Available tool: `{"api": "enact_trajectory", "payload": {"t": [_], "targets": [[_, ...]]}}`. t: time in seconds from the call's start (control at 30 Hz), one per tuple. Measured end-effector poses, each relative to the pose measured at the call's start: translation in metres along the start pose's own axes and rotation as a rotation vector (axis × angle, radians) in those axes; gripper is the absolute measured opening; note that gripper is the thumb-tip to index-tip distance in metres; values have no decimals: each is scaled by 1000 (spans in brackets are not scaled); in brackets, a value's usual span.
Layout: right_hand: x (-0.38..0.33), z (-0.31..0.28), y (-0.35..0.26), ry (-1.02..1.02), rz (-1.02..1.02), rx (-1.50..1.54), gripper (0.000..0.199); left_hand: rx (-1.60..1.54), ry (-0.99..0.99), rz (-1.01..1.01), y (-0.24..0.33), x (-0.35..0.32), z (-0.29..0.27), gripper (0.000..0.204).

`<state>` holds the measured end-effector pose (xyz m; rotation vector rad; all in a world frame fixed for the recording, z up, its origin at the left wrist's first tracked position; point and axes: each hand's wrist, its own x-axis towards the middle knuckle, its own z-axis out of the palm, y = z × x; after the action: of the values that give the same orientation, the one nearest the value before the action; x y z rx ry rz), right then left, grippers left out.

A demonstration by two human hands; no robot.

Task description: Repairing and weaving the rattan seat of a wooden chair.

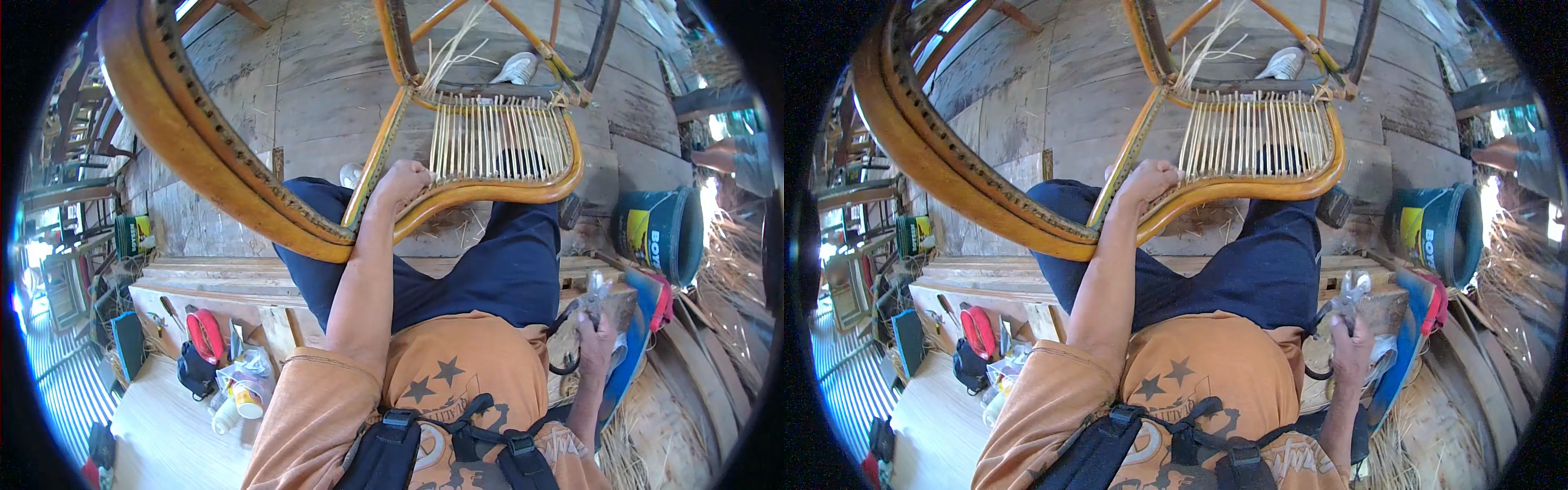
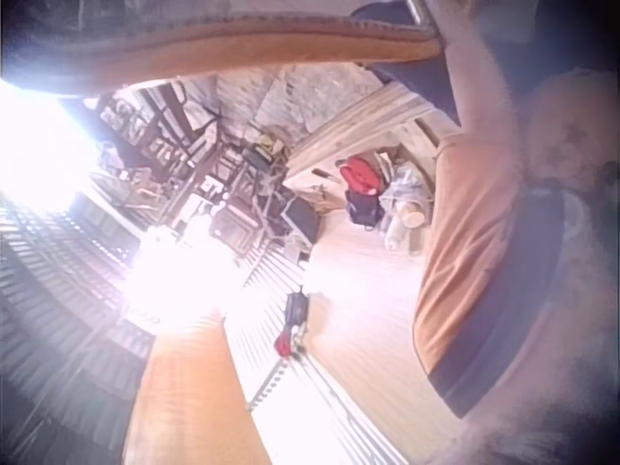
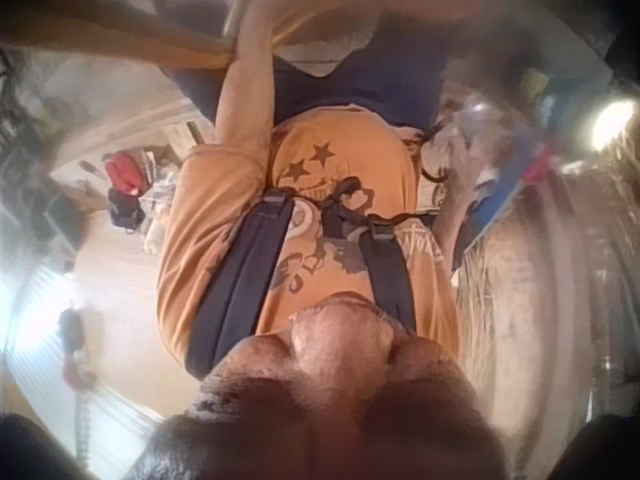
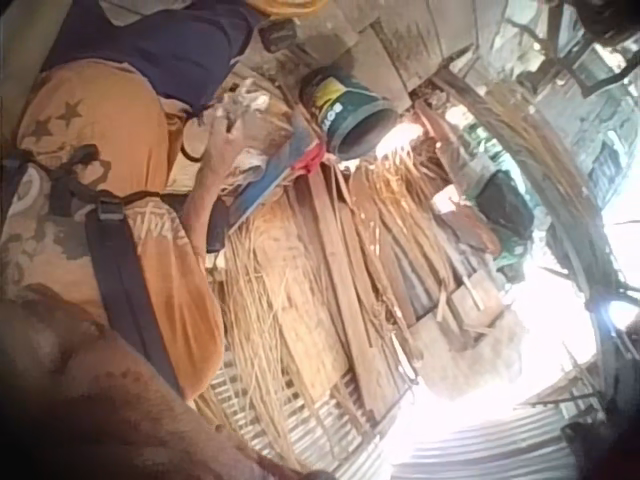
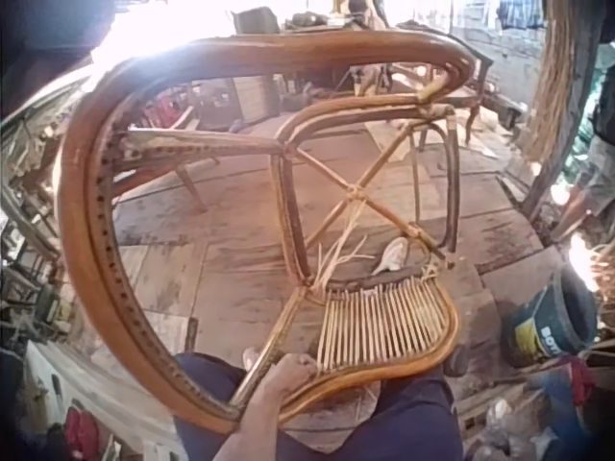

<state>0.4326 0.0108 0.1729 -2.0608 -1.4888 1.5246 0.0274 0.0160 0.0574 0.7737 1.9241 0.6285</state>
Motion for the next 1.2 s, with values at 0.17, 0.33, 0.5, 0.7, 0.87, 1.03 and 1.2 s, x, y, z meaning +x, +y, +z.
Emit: {"api": "enact_trajectory", "payload": {"t": [0.17, 0.33, 0.5, 0.7, 0.87, 1.03, 1.2], "targets": [[-3, 28, -5, -195, -34, 371, 35, -256, -1, -5, -7, 10, 2, 25], [22, 39, -29, -333, -134, 82, 24, -680, -26, 10, 13, 7, -7, 16], [44, 83, -96, -458, -135, 325, 25, -667, -72, -50, 23, 3, -16, 18], [100, 131, -136, -303, -673, -691, 31, -518, -103, -29, 12, 20, -8, 18], [137, 150, -134, -413, -824, -983, 29, -493, -116, -14, 7, 24, -6, 11], [143, 159, -140, -364, -952, -1144, 27, -431, -92, 19, 1, 25, -4, 8], [136, 164, -156, -401, -877, -1237, 28, -411, -103, 6, 6, 19, -4, 9]]}}
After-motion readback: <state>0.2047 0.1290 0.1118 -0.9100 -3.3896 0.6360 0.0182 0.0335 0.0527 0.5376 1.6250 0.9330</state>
